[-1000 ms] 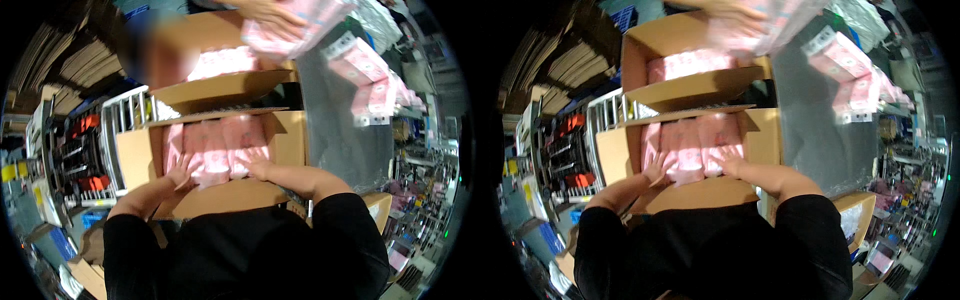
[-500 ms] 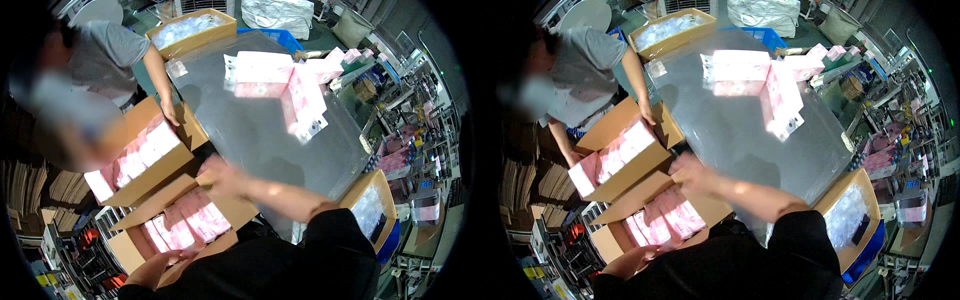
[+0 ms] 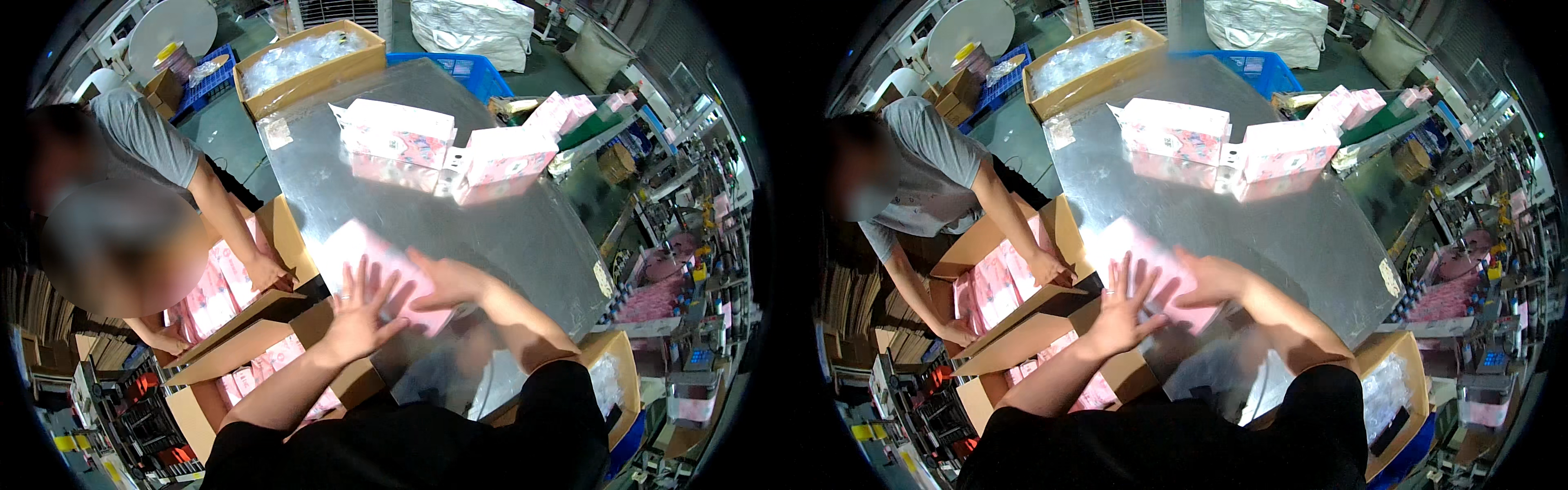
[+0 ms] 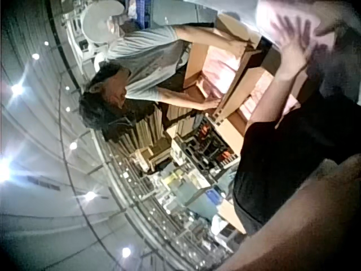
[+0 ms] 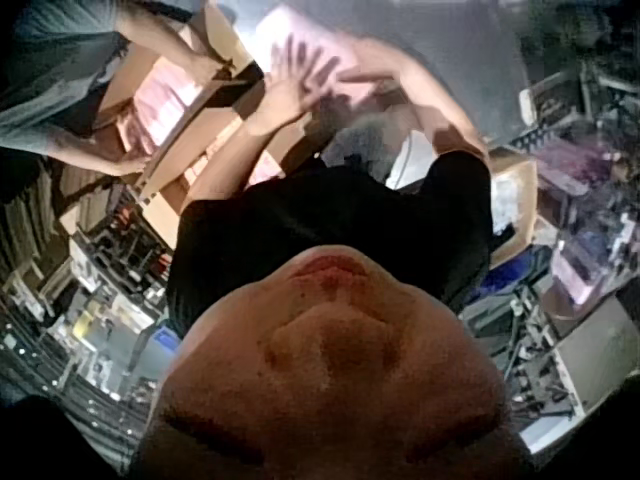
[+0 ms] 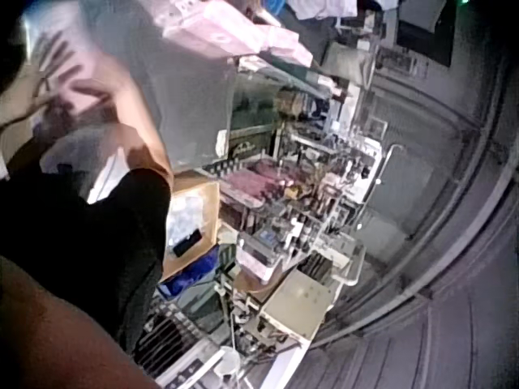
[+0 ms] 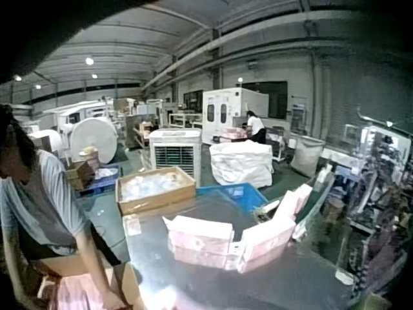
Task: The person packs pink wrapped products into cardboard boxes, removes the boxes from the table, and places new boxes on the workspace.
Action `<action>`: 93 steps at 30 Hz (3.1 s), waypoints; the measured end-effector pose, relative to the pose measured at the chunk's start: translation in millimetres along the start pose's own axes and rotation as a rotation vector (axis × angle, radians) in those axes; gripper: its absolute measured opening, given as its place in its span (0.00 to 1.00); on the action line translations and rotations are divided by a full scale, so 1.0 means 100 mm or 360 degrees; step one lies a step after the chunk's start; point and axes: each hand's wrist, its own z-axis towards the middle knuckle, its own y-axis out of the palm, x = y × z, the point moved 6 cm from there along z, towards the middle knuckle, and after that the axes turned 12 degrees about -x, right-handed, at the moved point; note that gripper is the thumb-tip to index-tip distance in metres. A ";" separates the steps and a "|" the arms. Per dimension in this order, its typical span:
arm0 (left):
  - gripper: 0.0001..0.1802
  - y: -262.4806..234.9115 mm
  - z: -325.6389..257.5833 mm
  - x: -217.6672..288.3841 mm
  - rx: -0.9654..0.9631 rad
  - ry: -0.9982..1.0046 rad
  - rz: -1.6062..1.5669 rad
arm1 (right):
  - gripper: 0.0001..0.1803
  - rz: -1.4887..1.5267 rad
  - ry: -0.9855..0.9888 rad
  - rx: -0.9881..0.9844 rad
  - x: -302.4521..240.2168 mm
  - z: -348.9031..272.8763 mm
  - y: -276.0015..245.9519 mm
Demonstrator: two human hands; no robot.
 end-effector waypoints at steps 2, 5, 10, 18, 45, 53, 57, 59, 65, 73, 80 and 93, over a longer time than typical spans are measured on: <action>0.43 0.07 0.26 0.19 -0.0437 -0.0366 0.0145 | 0.52 -0.0035 0.0020 0.0456 0.28 0.27 -0.41; 0.43 0.18 0.33 0.03 -0.0025 -0.0021 0.0221 | 0.55 -0.0311 0.0513 0.1063 0.63 0.77 -1.56; 0.40 0.06 0.46 -0.17 0.0018 0.0139 0.0260 | 0.63 -0.0147 0.0836 0.0936 1.36 1.19 -2.20; 0.31 -0.08 0.70 -0.58 -0.0032 0.0023 0.0235 | 0.30 -0.0200 0.0667 0.0639 0.75 0.59 -1.14; 0.40 0.00 -0.08 0.23 0.0232 0.0171 0.0264 | 0.56 0.0124 0.1380 0.0940 2.02 0.10 -1.75; 0.40 0.13 -0.36 0.15 0.0072 0.0199 0.0148 | 0.55 0.0270 0.0660 0.0680 0.89 -1.15 -0.23; 0.46 0.18 -0.43 0.11 0.0240 0.0053 0.0112 | 0.58 0.0135 0.1237 0.1328 1.50 -0.89 -1.35; 0.53 0.18 -0.47 -0.05 0.0521 -0.0092 -0.0298 | 0.60 0.0099 0.1463 0.1389 1.77 -0.50 -1.78; 0.40 0.71 -0.45 -0.48 0.0494 -0.0213 -0.2561 | 0.65 0.0002 0.1142 0.0732 2.26 -0.30 -1.53; 0.34 0.60 -0.04 -1.08 0.0185 -0.0345 -0.2505 | 0.60 0.0721 0.0504 0.0754 1.23 -1.89 0.14; 0.42 0.91 0.24 -1.35 -0.0389 0.0179 -0.3355 | 0.32 0.3059 -0.0275 0.1105 1.60 -1.49 0.95; 0.42 -0.19 -2.14 -1.39 0.0174 -0.0108 -0.3244 | 0.29 0.2313 -0.0084 0.0142 -0.93 -0.64 0.77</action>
